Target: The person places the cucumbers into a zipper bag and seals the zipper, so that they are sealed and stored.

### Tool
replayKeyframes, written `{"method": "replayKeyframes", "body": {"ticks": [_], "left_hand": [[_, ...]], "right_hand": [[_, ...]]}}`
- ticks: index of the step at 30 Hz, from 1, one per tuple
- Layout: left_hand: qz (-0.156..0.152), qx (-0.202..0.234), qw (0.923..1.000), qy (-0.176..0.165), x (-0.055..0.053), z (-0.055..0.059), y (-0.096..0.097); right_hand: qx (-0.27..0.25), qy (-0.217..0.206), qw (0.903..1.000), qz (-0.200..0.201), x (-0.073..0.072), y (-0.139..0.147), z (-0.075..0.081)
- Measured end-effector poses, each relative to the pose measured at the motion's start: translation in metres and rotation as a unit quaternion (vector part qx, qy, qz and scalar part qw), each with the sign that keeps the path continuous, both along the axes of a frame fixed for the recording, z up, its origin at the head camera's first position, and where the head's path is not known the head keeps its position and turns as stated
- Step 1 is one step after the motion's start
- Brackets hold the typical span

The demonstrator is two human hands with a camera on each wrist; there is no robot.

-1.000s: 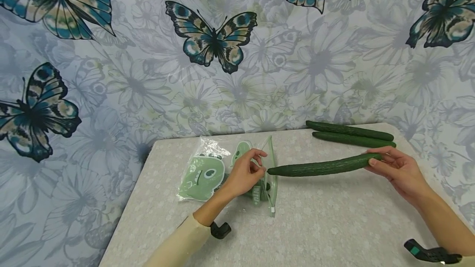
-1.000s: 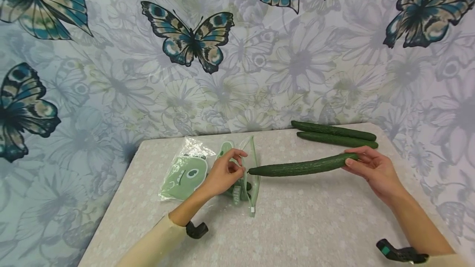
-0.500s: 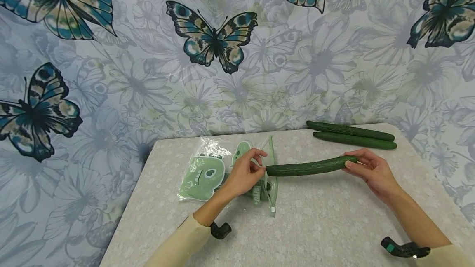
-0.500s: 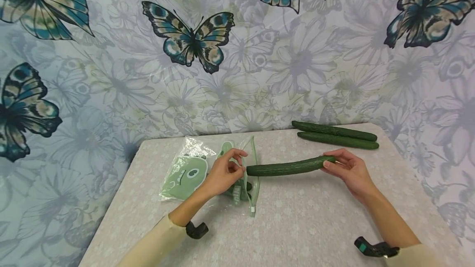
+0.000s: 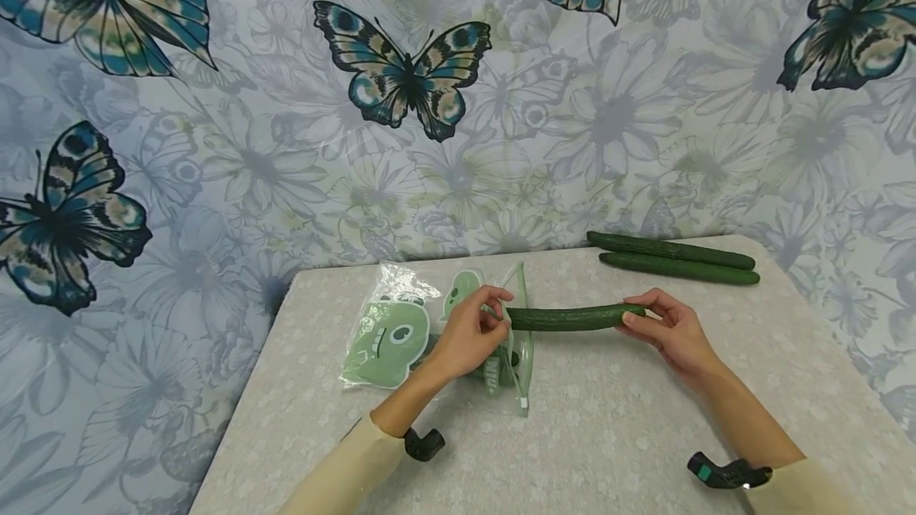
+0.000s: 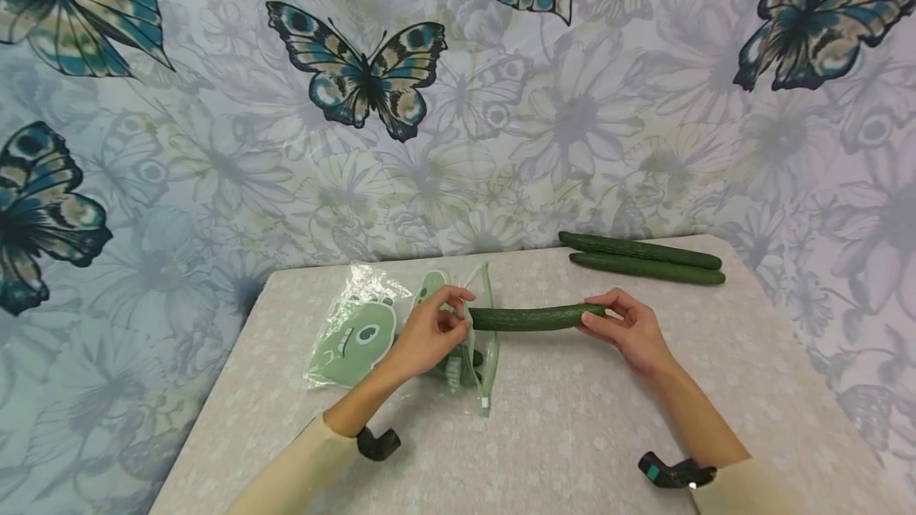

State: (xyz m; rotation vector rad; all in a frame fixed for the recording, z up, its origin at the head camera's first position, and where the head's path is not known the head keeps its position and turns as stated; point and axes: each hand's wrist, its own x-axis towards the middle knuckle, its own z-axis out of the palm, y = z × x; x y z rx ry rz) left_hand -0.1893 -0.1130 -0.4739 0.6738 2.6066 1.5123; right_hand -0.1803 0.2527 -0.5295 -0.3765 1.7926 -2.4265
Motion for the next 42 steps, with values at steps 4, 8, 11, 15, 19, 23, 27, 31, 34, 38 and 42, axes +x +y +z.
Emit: {"method": "replayKeyframes", "body": {"ticks": [4,8,11,15,19,23,27,31,34,38,42], "left_hand": [[0.0,0.001,1.0,0.002,0.0,-0.001,0.0],[0.002,0.001,1.0,0.003,0.0,-0.002,0.001],[0.003,0.004,1.0,0.001,0.0,-0.002,0.001],[0.001,0.005,1.0,-0.001,0.0,-0.003,0.0],[-0.002,0.006,1.0,-0.002,-0.001,-0.003,0.0],[0.001,0.004,1.0,-0.003,-0.001,-0.003,0.0],[0.004,0.003,1.0,-0.002,-0.002,-0.002,0.0],[0.002,0.002,1.0,-0.003,-0.002,-0.001,0.001],[0.0,0.001,1.0,-0.004,-0.002,-0.001,0.001],[0.002,-0.002,1.0,-0.003,-0.002,0.0,0.002],[0.006,-0.004,1.0,-0.003,-0.001,0.002,0.002]], "right_hand": [[0.002,-0.008,1.0,0.003,-0.002,-0.015,-0.004],[0.016,-0.013,0.9998,0.005,-0.005,-0.032,-0.007],[0.026,-0.015,0.9995,0.005,-0.008,-0.043,-0.009],[0.031,-0.02,0.9993,0.001,-0.011,-0.059,-0.012],[0.028,-0.034,0.999,-0.006,-0.011,-0.074,-0.014],[0.027,-0.05,0.9983,-0.011,-0.012,-0.09,-0.015],[0.024,-0.055,0.9981,-0.018,-0.012,-0.104,-0.015],[0.026,-0.051,0.998,-0.026,-0.013,-0.115,-0.015],[0.03,-0.05,0.9979,-0.027,-0.013,-0.122,-0.015],[0.025,-0.055,0.9977,-0.031,-0.014,-0.131,-0.015],[0.008,-0.055,0.9979,-0.035,-0.015,-0.143,-0.017]]}}
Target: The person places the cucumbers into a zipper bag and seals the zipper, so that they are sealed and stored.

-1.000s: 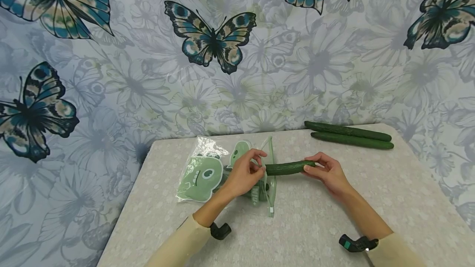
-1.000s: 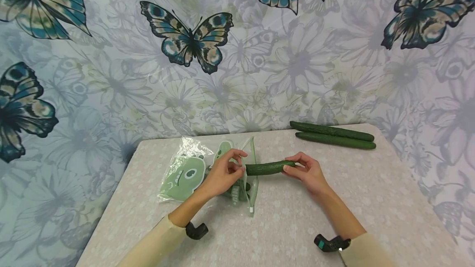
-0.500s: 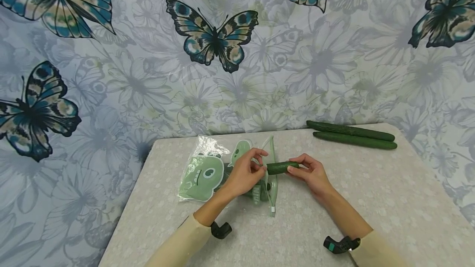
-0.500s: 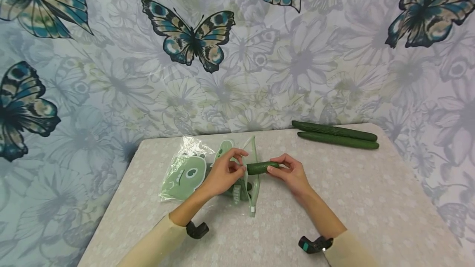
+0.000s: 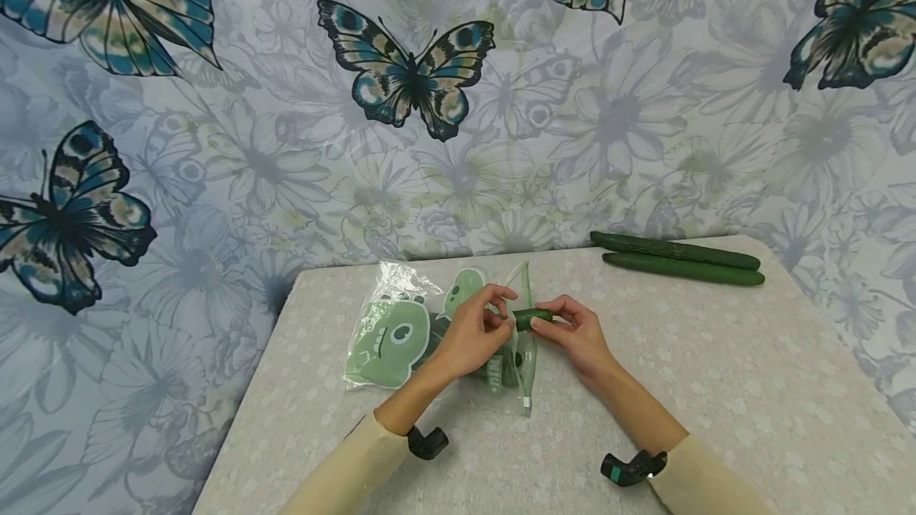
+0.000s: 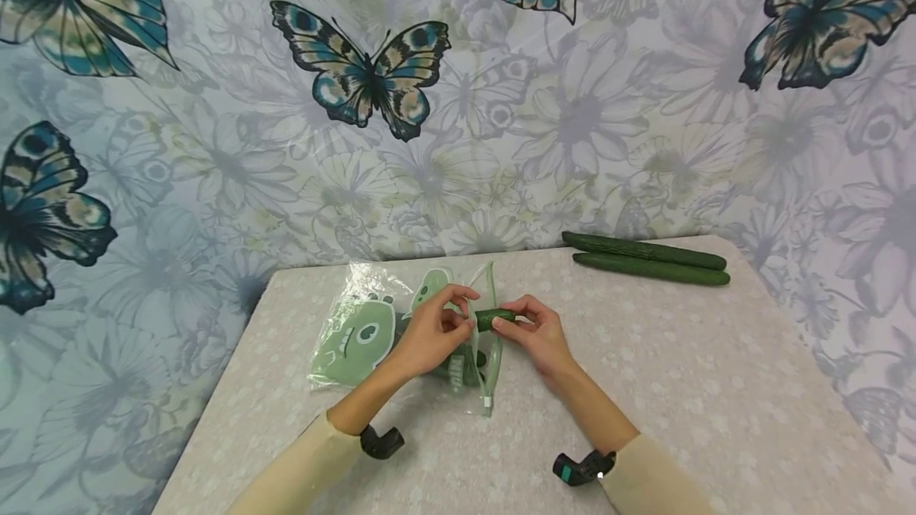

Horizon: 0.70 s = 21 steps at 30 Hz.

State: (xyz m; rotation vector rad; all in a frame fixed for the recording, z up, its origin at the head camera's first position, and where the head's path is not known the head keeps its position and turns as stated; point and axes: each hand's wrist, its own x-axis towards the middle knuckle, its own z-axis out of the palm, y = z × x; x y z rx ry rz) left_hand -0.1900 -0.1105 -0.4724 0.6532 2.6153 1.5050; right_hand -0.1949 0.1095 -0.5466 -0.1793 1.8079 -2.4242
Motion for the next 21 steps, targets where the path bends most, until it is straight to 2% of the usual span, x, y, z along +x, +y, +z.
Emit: {"method": "replayKeyframes", "body": {"ticks": [7,11,13,16,18,21], "left_hand": [[-0.002,-0.002,1.0,-0.005,-0.001,0.0,-0.001],[0.004,-0.004,1.0,-0.003,-0.001,-0.002,-0.003],[0.005,-0.004,1.0,-0.002,-0.002,-0.003,-0.004],[0.004,-0.003,1.0,0.003,-0.003,-0.004,-0.005],[0.002,-0.002,1.0,0.003,-0.004,-0.005,-0.005],[0.002,-0.002,1.0,0.0,-0.004,-0.005,-0.004]], "right_hand": [[-0.002,0.004,1.0,0.0,0.002,-0.017,-0.003],[0.087,0.029,0.9957,0.006,0.0,-0.015,-0.002],[0.16,0.047,0.9859,0.019,-0.002,-0.01,0.0],[0.248,0.08,0.964,0.051,-0.003,0.0,0.006],[0.281,0.097,0.9524,0.068,-0.004,0.005,0.009],[0.286,0.117,0.9474,0.084,-0.005,0.01,0.008]]}}
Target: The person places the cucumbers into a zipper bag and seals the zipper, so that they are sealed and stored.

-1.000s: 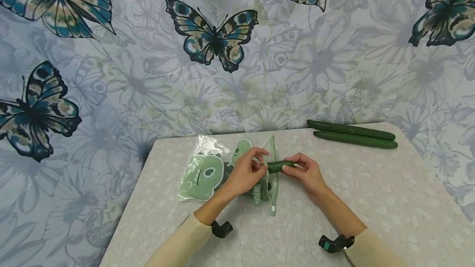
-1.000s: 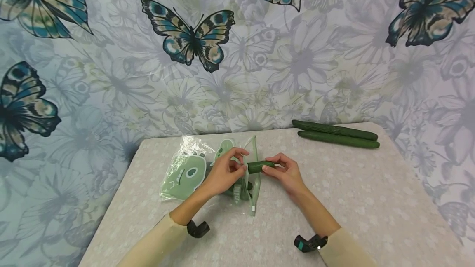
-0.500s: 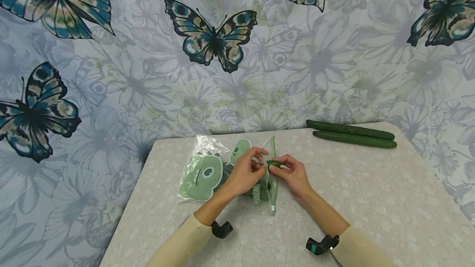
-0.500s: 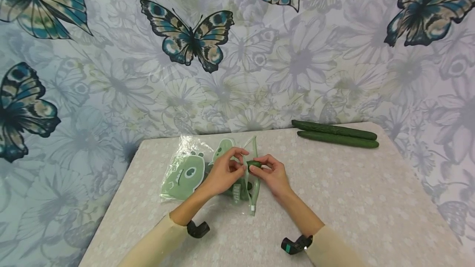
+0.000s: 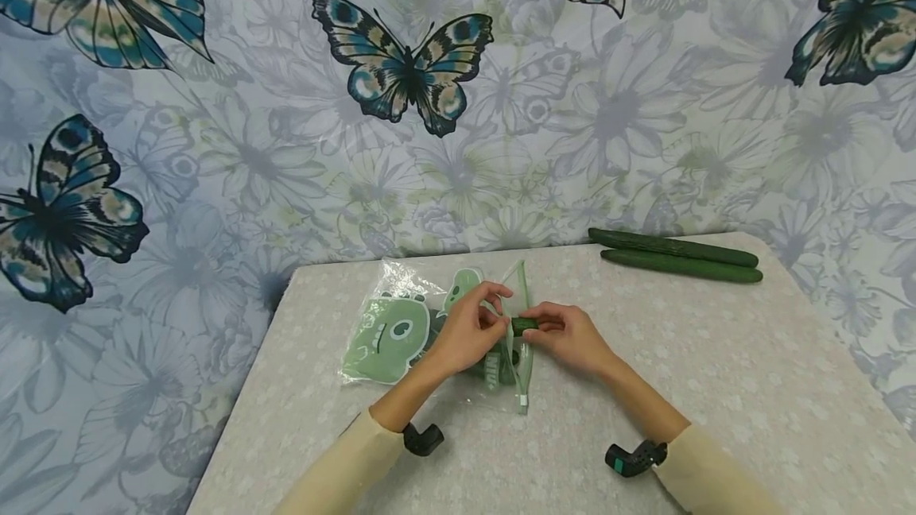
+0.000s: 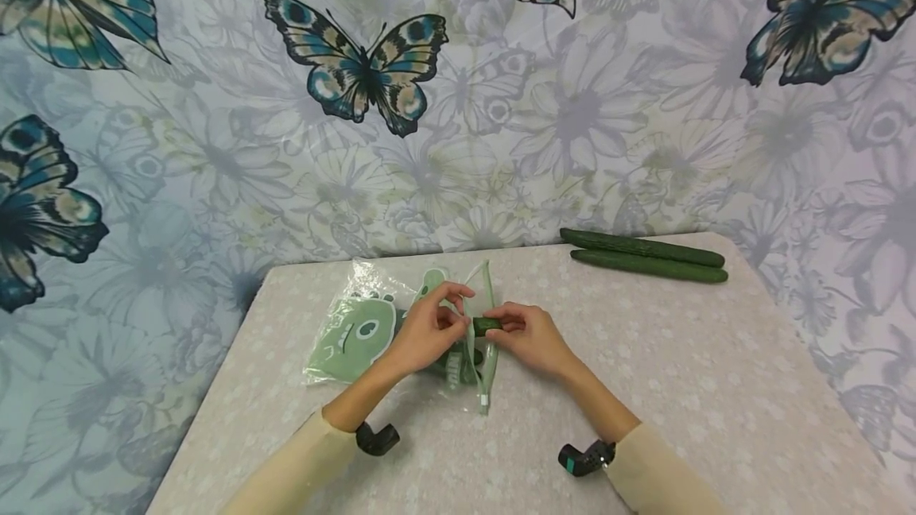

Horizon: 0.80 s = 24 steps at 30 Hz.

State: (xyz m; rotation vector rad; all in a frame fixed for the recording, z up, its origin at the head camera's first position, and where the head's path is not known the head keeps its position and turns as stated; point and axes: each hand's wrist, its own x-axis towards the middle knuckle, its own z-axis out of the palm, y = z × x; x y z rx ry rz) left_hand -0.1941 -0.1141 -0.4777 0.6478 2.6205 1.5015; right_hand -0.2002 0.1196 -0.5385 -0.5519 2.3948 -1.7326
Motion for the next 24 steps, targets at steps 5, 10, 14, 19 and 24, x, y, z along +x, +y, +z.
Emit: {"method": "replayKeyframes", "body": {"ticks": [5,10,14,19,24], "left_hand": [[-0.001,-0.002,1.0,-0.007,0.001,0.002,0.001],[-0.003,-0.002,1.0,-0.001,0.001,0.005,0.002],[-0.008,0.0,1.0,-0.002,0.002,0.007,0.0],[-0.007,0.005,1.0,-0.002,0.003,0.008,-0.003],[-0.001,0.006,1.0,0.004,0.002,0.008,-0.005]], "right_hand": [[-0.079,-0.039,0.9961,0.0,-0.002,-0.004,-0.008],[-0.172,-0.067,0.9828,-0.006,-0.001,-0.015,-0.013],[-0.191,-0.057,0.9799,-0.012,-0.001,-0.025,-0.013],[-0.172,-0.05,0.9837,-0.019,-0.002,-0.038,-0.014],[-0.086,-0.009,0.9961,-0.018,-0.004,-0.042,-0.013]]}}
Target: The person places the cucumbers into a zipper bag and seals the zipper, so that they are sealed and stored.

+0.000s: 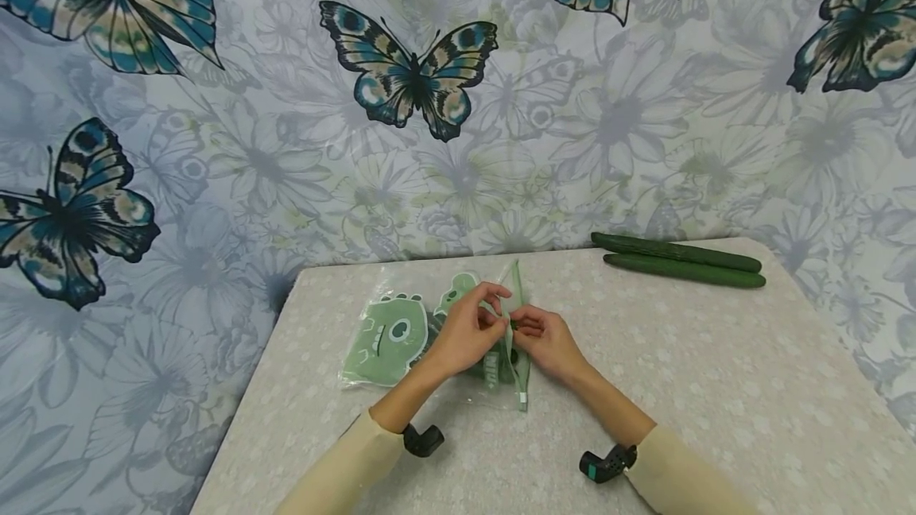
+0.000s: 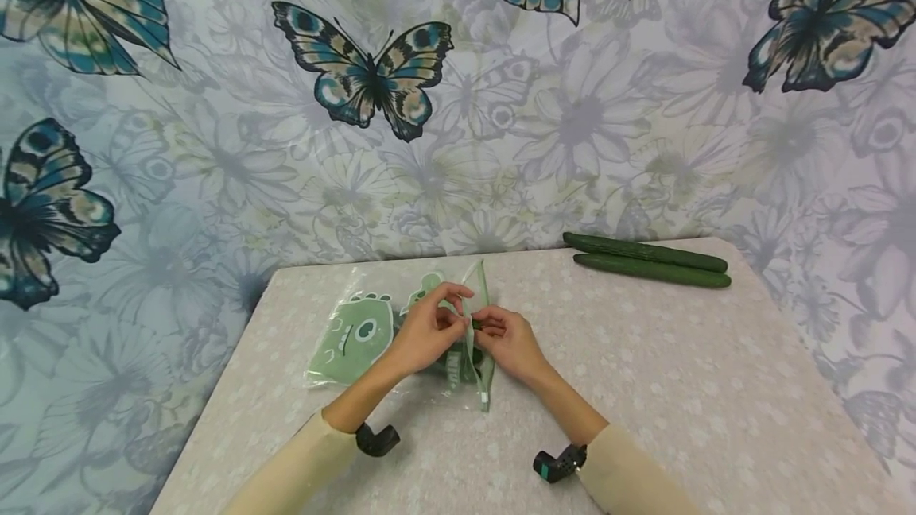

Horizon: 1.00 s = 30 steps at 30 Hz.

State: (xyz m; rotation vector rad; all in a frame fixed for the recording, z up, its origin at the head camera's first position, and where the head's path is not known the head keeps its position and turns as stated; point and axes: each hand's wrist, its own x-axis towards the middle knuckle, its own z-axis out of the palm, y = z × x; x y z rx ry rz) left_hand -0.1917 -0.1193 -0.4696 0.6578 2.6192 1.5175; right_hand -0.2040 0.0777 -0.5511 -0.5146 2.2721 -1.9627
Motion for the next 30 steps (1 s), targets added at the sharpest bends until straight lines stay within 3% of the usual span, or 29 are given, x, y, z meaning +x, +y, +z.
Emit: {"method": "replayKeyframes", "body": {"ticks": [4,7,11,13,21,25,30], "left_hand": [[-0.002,0.002,1.0,-0.006,-0.001,-0.003,0.0],[-0.003,0.001,0.9999,-0.014,-0.001,-0.005,0.001],[-0.002,-0.002,0.9998,-0.018,-0.002,-0.007,0.002],[-0.002,-0.003,0.9998,-0.017,-0.003,-0.007,0.003],[-0.005,-0.005,0.9999,-0.012,-0.002,-0.007,0.003],[-0.001,-0.005,0.9999,-0.015,-0.002,-0.005,0.004],[0.001,-0.003,0.9998,-0.018,-0.003,-0.007,0.005]], "right_hand": [[0.108,0.076,0.991,-0.017,0.0,0.003,0.002],[0.195,0.131,0.9718,-0.019,0.001,0.006,0.003],[0.272,0.162,0.9485,-0.003,0.004,0.009,0.007],[0.271,0.161,0.9488,0.007,0.005,0.013,0.009],[0.203,0.13,0.9704,0.013,0.005,0.052,0.016],[0.218,0.123,0.9683,-0.001,0.003,0.085,0.015],[0.253,0.128,0.9585,-0.031,0.002,0.135,0.015]]}}
